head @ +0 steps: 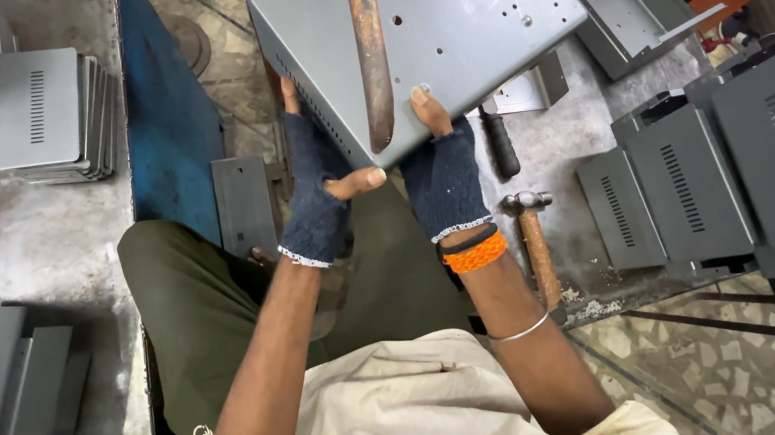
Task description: The person repeatedly picks up rectangular metal panels, positions them against a vertical bending tool, and presses them to create a bend. They then place the bent panels into a larger metal enclosure on the table. The process is repeated for multiple panels.
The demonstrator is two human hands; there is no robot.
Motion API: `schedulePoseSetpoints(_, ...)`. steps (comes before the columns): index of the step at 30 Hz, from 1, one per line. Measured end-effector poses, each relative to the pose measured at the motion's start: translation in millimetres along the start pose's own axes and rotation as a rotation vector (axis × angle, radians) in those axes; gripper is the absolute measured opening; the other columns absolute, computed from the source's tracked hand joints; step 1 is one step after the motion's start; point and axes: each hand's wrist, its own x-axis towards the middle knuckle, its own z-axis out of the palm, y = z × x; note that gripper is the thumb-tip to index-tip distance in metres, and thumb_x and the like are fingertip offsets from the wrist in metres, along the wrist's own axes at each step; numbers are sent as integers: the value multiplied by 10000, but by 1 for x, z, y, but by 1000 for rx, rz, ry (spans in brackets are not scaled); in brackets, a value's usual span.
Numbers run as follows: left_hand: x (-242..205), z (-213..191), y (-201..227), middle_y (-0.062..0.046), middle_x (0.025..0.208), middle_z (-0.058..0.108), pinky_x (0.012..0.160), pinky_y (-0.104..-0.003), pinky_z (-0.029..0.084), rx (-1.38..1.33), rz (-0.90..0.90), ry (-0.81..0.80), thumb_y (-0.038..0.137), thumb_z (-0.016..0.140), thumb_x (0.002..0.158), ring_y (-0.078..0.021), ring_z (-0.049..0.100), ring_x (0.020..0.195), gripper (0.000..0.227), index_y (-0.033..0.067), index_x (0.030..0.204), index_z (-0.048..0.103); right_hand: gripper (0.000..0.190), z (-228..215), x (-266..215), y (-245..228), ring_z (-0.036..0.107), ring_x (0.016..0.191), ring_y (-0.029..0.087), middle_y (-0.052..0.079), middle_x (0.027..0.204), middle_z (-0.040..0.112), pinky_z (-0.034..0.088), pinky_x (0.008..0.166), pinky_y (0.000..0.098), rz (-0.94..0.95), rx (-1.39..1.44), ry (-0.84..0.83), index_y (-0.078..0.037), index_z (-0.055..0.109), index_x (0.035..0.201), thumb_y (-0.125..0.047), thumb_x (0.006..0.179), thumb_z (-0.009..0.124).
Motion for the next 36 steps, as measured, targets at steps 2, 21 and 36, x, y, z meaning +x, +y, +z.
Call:
schedulePoseSetpoints(2,-1,-4,0,-158,1718,152,1353,-424,80,52,-1,-7,260,1060,582,-235,132,1601,1517,146,1671,10,279,-1,5,2,727,791,333,168,919,714,635,727,569,-10,-2,8,-25,701,1038,-123,817,839)
schedulePoseSetpoints(21,3,-9,5,-187,1729,48,1354,-450,43,153,-16,-41,341,1084,548,-269,69,1613,1621,156,1662,-78,269,16,-17,-6,711,808,337,183,934,692,632,750,519,5,66,-8,0,681,1061,-94,844,811)
schedulePoseSetpoints(36,2,-3,0,-198,1701,112,1361,-454,40,94,38,6,326,1099,511,-262,120,1600,1693,154,1630,-160,269,19,-25,-12,721,757,301,164,903,711,632,715,473,55,-3,-63,-17,686,1063,-133,850,803)
